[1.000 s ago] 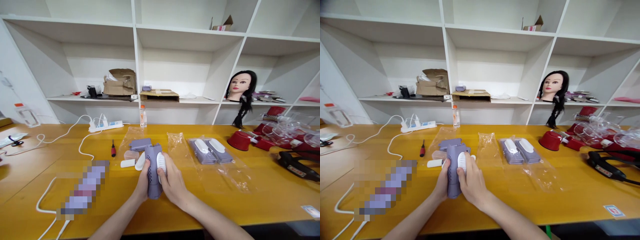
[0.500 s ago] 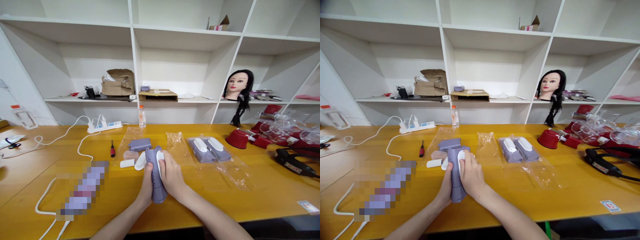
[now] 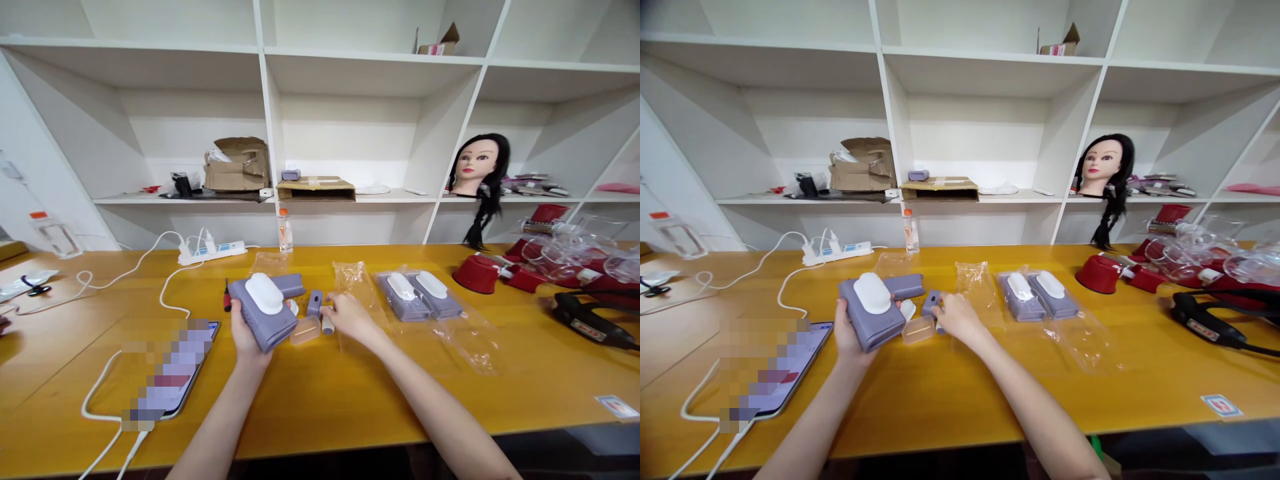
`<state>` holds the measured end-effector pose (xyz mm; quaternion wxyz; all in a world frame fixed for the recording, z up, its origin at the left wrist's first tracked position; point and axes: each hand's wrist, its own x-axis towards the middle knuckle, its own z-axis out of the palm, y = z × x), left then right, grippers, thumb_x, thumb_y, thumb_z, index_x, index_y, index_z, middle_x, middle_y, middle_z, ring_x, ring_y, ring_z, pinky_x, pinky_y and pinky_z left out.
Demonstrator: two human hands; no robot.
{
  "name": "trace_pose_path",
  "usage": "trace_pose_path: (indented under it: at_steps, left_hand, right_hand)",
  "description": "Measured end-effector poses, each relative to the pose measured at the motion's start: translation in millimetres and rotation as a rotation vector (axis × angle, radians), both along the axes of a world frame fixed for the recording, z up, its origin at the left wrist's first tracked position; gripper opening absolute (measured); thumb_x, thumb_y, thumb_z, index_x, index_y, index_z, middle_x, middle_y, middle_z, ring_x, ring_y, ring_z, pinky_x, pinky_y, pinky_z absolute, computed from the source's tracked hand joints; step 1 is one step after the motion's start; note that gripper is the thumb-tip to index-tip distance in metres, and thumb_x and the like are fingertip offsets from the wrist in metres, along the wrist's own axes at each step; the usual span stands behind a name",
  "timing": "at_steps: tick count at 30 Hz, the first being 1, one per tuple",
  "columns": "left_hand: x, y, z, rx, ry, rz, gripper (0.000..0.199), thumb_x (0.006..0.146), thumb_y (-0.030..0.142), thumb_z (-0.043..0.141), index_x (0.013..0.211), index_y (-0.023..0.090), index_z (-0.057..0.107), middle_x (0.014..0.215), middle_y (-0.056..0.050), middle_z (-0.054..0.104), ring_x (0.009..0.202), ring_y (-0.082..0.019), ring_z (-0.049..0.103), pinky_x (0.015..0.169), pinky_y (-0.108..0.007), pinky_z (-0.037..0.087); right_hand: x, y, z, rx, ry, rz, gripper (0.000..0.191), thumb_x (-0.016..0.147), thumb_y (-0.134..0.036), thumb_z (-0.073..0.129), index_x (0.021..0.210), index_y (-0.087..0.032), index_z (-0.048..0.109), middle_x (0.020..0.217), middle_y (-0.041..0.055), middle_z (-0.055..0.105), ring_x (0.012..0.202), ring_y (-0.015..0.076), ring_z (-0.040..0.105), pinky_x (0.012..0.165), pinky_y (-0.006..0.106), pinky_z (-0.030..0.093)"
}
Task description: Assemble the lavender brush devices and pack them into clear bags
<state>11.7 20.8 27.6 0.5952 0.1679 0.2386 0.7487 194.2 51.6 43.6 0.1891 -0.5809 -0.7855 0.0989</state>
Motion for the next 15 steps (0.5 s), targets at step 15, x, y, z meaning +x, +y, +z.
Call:
trace_pose_path:
  at_steps: [15]
  left_hand:
    - [3,-6,3.7,0.040,0.005,-0.077,0.061,0.083,0.057,0.033,0.120,0.013,0.053,0.080,-0.012,0.069,0.066,-0.028,0.066,0.063,-0.043,0.052]
  right_hand:
    - [-26,-6,-28.4,0.156,-0.257,0.393,0.024,0.076,-0.016,0.052,0.099,-0.016,0.057,0.101,0.0084,0.053,0.084,0.0190,0.056,0.071,0.029,0.040]
